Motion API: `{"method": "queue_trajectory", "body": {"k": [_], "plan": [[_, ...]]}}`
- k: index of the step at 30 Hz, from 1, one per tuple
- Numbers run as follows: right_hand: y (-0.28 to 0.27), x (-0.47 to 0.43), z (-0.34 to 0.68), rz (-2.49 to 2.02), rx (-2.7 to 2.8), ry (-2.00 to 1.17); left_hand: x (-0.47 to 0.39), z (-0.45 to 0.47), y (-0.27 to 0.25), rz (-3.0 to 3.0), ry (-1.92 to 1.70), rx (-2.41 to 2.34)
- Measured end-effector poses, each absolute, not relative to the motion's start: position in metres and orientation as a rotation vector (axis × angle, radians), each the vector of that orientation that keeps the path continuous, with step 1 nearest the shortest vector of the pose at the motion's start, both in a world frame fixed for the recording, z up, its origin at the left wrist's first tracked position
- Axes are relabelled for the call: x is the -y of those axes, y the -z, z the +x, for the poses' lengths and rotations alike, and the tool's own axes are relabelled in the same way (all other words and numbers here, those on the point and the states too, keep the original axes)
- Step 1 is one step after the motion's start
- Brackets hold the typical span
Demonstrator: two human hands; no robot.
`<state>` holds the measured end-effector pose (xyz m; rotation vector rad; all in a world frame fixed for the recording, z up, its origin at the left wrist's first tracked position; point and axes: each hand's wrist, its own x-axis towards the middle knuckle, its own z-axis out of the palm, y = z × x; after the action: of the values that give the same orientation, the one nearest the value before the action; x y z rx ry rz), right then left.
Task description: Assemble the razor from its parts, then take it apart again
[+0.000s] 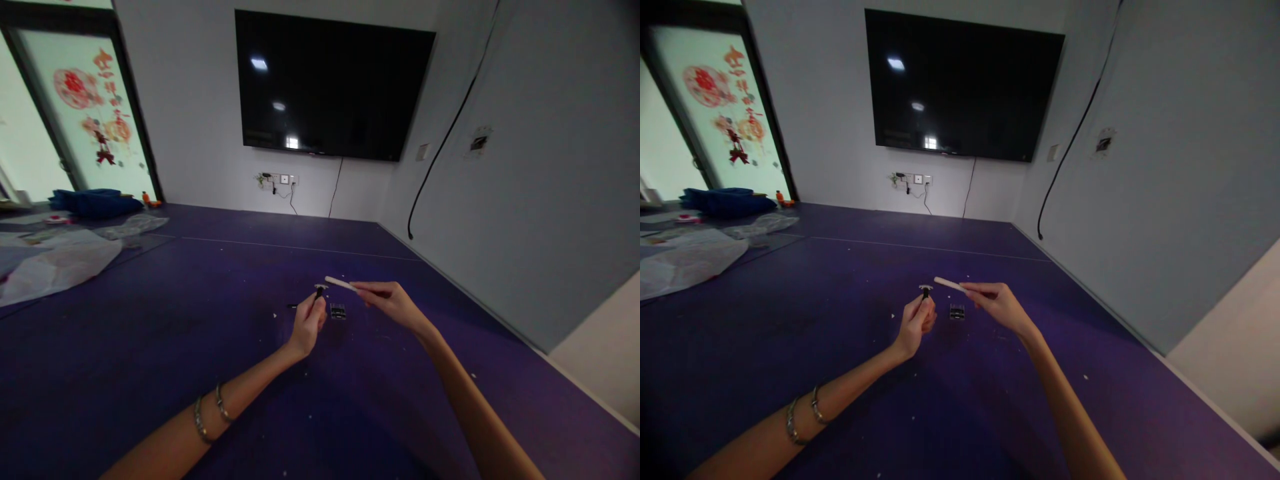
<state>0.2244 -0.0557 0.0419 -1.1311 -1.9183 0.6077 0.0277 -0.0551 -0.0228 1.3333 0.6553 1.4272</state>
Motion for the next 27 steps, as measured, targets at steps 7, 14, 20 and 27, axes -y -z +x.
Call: {"method": "queue_trajectory", "body": {"k": [7, 14, 20, 27], "plan": [[-0.031, 0.05, 0.222, -1.109, 1.973, -0.326, 0.049, 0.036, 0.012, 0.854, -1.252, -0.821], [-0.013, 0.042, 0.212, -1.108, 2.015, -0.152, 0.058, 0.039, 0.006, 0.751, -1.184, -0.852], [-0.006, 0.041, 0.21, -1.124, 2.114, -0.15, 0.058, 0.041, 0.007, 0.738, -1.157, -0.913], [-0.011, 0.042, 0.216, -1.166, 2.151, -0.161, 0.058, 0.043, 0.011, 0.766, -1.116, -0.956]]}}
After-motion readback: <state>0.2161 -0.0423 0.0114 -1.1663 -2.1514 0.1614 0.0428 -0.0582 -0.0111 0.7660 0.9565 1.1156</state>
